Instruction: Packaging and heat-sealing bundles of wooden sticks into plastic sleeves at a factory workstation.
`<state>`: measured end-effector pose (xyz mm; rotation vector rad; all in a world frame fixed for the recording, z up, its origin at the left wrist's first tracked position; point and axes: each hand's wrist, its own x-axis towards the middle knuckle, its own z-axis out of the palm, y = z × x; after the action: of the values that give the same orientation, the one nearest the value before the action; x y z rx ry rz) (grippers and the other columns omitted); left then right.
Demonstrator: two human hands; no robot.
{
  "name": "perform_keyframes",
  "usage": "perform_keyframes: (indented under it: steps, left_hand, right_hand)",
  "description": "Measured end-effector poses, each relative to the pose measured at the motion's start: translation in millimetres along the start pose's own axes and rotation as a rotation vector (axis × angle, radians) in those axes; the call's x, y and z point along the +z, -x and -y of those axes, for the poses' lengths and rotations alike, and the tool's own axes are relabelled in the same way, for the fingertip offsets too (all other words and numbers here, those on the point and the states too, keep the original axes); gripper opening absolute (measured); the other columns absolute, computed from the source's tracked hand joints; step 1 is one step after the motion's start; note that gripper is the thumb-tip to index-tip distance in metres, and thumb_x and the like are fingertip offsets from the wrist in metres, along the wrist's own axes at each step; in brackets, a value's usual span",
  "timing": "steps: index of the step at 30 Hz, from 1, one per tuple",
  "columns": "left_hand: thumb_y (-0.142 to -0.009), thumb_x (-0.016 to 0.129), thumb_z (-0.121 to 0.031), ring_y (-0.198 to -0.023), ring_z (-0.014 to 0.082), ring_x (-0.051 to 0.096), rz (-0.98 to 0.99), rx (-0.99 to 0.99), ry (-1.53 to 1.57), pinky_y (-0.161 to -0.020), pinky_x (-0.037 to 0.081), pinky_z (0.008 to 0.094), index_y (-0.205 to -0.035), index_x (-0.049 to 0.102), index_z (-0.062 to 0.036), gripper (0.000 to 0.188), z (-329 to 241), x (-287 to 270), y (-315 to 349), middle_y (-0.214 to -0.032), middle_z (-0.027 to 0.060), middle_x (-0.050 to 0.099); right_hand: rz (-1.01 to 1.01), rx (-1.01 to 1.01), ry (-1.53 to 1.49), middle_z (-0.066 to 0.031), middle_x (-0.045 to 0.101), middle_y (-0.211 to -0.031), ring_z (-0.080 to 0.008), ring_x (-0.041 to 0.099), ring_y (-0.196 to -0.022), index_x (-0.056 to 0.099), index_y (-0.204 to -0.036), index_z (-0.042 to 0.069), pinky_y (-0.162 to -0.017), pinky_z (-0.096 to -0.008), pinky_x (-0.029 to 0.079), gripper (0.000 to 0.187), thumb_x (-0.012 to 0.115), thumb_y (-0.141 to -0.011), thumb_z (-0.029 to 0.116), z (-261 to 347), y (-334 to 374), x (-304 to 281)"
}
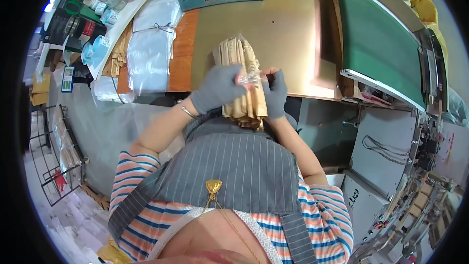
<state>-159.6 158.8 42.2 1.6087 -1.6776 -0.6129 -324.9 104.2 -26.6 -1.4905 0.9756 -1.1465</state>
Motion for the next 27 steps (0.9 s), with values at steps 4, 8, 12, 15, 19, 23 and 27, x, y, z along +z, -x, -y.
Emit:
perform_keyframes:
  steps: [4, 8, 12, 15, 19, 23, 27]
  left_hand:
    - [-0.077, 0.064, -0.021, -0.059, 0.0233, 0.053, -0.29, 0.054, -0.013, -0.056, 0.043, 0.0336, -0.08, 0.052, -0.0036, 0.022, -2, -53, -51, -0.061, 0.0087, 0.051]
    - [-0.079, 0.059, -0.02, -0.059, 0.0216, 0.057, 0.003, 0.433, -0.623, -0.056, 0.044, 0.033, -0.077, 0.055, -0.003, 0.018, 58, -114, -116, -0.061, 0.0077, 0.054]
    - [-0.081, 0.053, -0.021, -0.052, 0.0173, 0.057, -0.197, 0.219, -0.455, -0.052, 0.045, 0.0319, -0.071, 0.057, -0.002, 0.022, -12, -147, -141, -0.057, 0.0088, 0.057]
    - [-0.08, 0.05, -0.017, -0.048, 0.0135, 0.057, -0.039, 0.097, -0.36, -0.049, 0.046, 0.0294, -0.072, 0.06, 0.0, 0.022, -20, -151, -148, -0.056, 0.0081, 0.058]
    - [-0.08, 0.051, -0.016, -0.048, 0.0132, 0.058, 0.042, -0.013, -0.178, -0.049, 0.048, 0.0268, -0.075, 0.06, 0.0057, 0.024, -22, -147, -156, -0.06, 0.0095, 0.063]
    - [-0.082, 0.05, -0.014, -0.049, 0.0109, 0.058, 0.189, -0.143, -0.228, -0.051, 0.049, 0.0247, -0.087, 0.062, 0.0072, 0.025, -32, -145, -155, -0.061, 0.0085, 0.062]
    - [-0.087, 0.05, -0.016, -0.054, 0.0089, 0.059, -0.007, 0.04, 0.03, -0.051, 0.047, 0.0218, -0.103, 0.06, 0.0075, 0.03, -32, -142, -151, -0.066, 0.0073, 0.062]
  right_hand:
    - [0.072, -0.391, 0.37, -0.0024, 0.054, -0.07, -0.0109, 0.051, -0.062, 0.055, -0.089, 0.002, -0.061, -0.0232, 0.044, 0.005, 0.056, -0.084, 0.001, 93, -62, -2]
    - [0.294, -0.374, 0.721, -0.0029, 0.052, -0.054, -0.0124, 0.051, -0.047, 0.059, -0.082, 0.002, -0.045, -0.0264, 0.043, 0.01, 0.05, -0.079, 0.005, 150, -161, -16]
    - [0.298, -0.019, 0.351, -0.005, 0.053, -0.056, -0.0131, 0.051, -0.044, 0.061, -0.082, 0.003, -0.041, -0.0263, 0.045, 0.015, 0.047, -0.077, 0.004, 191, -182, -21]
    - [0.36, 0.066, 0.391, -0.007, 0.056, -0.059, -0.0172, 0.054, -0.047, 0.062, -0.085, 0.005, -0.043, -0.0298, 0.047, 0.015, 0.051, -0.08, 0.013, 162, -215, -26]
    - [0.285, -0.033, 0.307, -0.0041, 0.056, -0.06, -0.0126, 0.054, -0.048, 0.06, -0.087, 0.004, -0.045, -0.0253, 0.044, 0.018, 0.052, -0.082, 0.019, 152, -224, -31]
    - [0.471, 0.22, 0.39, -0.0037, 0.056, -0.06, -0.0101, 0.051, -0.048, 0.059, -0.086, 0.004, -0.045, -0.0241, 0.042, 0.015, 0.05, -0.082, 0.015, 150, -232, -40]
    - [0.383, -0.052, 0.16, -0.0044, 0.058, -0.066, -0.0097, 0.053, -0.052, 0.059, -0.088, 0.002, -0.047, -0.0236, 0.043, 0.013, 0.052, -0.082, 0.012, 147, -229, -59]
